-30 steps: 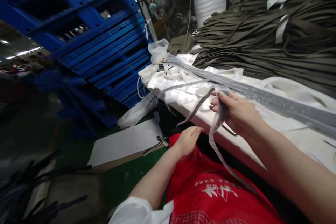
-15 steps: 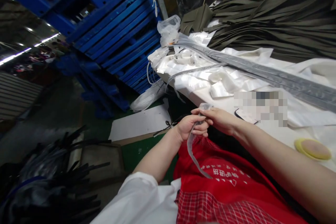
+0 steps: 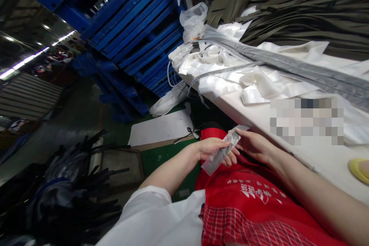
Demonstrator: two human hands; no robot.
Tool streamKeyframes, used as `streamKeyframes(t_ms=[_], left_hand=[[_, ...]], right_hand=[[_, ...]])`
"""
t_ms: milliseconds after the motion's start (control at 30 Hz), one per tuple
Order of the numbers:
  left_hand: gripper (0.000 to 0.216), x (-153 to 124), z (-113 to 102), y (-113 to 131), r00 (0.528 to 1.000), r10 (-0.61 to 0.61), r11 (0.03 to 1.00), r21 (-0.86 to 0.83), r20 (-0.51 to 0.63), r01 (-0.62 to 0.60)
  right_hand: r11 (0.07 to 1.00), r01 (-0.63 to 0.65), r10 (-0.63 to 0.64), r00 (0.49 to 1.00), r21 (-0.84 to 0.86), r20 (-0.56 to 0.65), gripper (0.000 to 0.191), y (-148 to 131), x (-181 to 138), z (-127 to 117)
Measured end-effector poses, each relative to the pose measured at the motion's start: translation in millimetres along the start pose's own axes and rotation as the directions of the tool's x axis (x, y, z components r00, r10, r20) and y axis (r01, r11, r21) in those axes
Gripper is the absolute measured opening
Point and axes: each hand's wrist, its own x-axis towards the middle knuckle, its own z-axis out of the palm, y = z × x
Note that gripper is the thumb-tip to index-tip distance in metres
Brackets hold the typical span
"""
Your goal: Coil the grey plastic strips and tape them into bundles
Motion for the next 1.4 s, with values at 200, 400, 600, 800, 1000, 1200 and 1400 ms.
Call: streamKeyframes(t_ms=[200,400,600,800,1000,1200,1400], left_hand=[[0.049,20,4,-7,0.999,-0.05,0.998,0.044,-0.021,0.051],[0.048,12,9,-15,0.987,-0.071,0.975,0.198,-0.144,0.099],[0.046,-19,42,-5,0.992,-0.012,0.975,0.219,-0.122,0.039],[0.046,-21,72,6,0.999,0.037,0.979,0.201,0.028,-0.042],[0.049,5,79,-2,0.99,-0.044,0.979,0.204,0.133,0.016],[0.051,9,73,-9,0.98,-0.145,0.959,0.265,0.133,0.106],[0.047,14,78,18,0.909,0.41,0.91,0.024,0.07,-0.413]], right_hand=[[0.993,0.097,-0.1,0.994,-0.062,-0.039,0.018,4,-8,-17],[0.978,0.07,-0.106,0.977,-0.197,-0.183,0.02,0,-17,-36],[0.235,0.313,-0.549,0.824,-0.92,0.14,0.026,8,-57,-38],[-0.387,0.395,-0.779,0.344,-0.833,0.525,0.024,20,-93,-23],[-0.506,0.349,-0.673,0.412,-0.788,0.615,0.043,29,-101,-46],[-0.323,0.295,-0.614,0.658,-0.9,0.436,0.037,24,-95,-93],[0.288,0.337,-0.279,0.925,-0.896,0.258,0.041,30,-90,-54]])
